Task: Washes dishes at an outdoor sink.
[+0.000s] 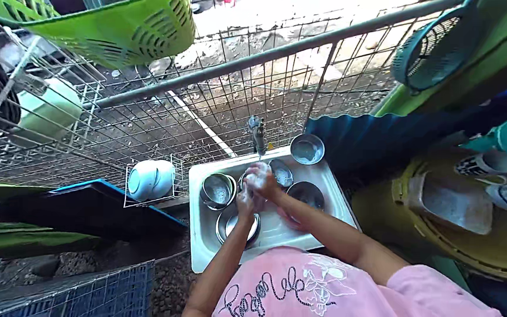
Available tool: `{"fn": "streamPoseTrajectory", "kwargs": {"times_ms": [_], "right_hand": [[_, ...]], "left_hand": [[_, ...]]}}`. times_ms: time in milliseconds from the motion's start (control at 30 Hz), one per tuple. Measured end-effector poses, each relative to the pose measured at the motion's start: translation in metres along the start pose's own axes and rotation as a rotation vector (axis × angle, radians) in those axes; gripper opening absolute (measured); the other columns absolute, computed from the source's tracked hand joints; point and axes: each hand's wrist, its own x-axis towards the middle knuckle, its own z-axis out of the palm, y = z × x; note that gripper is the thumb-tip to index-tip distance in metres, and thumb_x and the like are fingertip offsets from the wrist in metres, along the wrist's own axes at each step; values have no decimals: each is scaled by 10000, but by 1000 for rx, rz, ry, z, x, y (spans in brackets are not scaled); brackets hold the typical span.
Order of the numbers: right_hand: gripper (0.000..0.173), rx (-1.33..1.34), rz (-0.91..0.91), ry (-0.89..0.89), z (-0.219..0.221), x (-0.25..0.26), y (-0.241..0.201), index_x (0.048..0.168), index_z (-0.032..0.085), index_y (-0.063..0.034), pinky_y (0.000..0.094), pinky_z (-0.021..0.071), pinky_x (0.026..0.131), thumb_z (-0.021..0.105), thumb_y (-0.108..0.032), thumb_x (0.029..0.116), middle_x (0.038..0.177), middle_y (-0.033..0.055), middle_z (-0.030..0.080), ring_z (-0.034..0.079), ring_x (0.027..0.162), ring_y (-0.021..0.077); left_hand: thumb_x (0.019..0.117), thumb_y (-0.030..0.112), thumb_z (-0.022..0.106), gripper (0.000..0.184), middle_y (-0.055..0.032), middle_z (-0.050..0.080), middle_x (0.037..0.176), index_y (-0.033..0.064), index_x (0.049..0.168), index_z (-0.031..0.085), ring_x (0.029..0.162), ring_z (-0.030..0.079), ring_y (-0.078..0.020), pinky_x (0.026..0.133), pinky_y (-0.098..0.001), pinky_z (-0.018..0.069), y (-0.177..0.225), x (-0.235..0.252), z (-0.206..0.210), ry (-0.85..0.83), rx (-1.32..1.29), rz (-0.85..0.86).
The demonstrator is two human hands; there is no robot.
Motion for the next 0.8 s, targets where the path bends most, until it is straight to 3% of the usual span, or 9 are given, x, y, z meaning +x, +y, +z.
{"fn": "streamPoseTrajectory", "kwargs": {"times_ms": [100,200,267,333,400,467,600,733,800], "right_hand": [[310,287,386,-144,-29,25,27,1208,667,77,415,487,1021,516,-154,1067,1193,213,682,638,1114,242],[361,-70,149,-202,-31,-2,7,1256,667,63,508,458,1101,488,-176,1053,1256,240,685,634,1232,346],[363,-190,-34,-152,-21,-29,-16,1201,709,46,533,421,1141,511,-202,1026,1244,222,705,611,1278,373],[323,-66,-26,-111,-26,-29,-12,1133,724,63,471,468,1104,560,-180,998,1172,197,732,652,1217,305],[241,351,258,-120,-43,-10,3,1094,660,87,291,517,886,517,-93,1025,990,98,687,635,926,104],[200,545,450,-146,-51,0,14,1035,622,38,254,525,722,509,-125,1057,841,26,629,593,730,55],[362,-102,135,-355,-49,-8,-20,995,730,47,559,516,928,616,-295,973,977,206,728,696,985,326],[214,464,279,-160,-56,-4,4,1020,649,70,284,535,796,519,-99,1033,877,64,652,617,806,85],[185,522,411,-162,-56,0,12,1019,639,44,298,541,783,551,-118,1037,877,55,643,612,790,91]], "left_hand": [[1111,232,410,464,-43,535,696,-50,802,609,670,534,-95,694,-305,478,3,-7,7,-32,115,55],[1137,271,232,550,-229,609,1076,-174,1208,547,983,575,-189,923,-370,481,6,-8,8,-71,-2,19],[1123,287,147,577,-182,606,1116,-140,1310,487,1001,582,-116,927,-299,493,0,-7,7,-125,-23,55],[1109,288,242,550,-143,620,944,-156,1130,565,881,590,-110,855,-311,507,1,-10,-1,-171,103,131],[949,225,625,315,-34,602,719,-74,851,646,683,575,-66,705,-292,500,6,-16,-7,-189,209,203],[759,126,816,221,9,663,718,-33,848,690,664,625,-14,697,-230,542,8,-22,-12,-224,187,218],[766,43,797,330,-120,706,961,-78,1048,676,901,664,-123,874,-328,545,11,-12,-11,-342,302,125],[760,84,796,130,17,688,738,9,824,711,696,645,-19,710,-242,554,19,-20,-14,-206,144,198],[781,64,766,113,21,682,739,11,853,696,685,643,-17,695,-233,561,20,-18,-14,-237,120,145]]}}
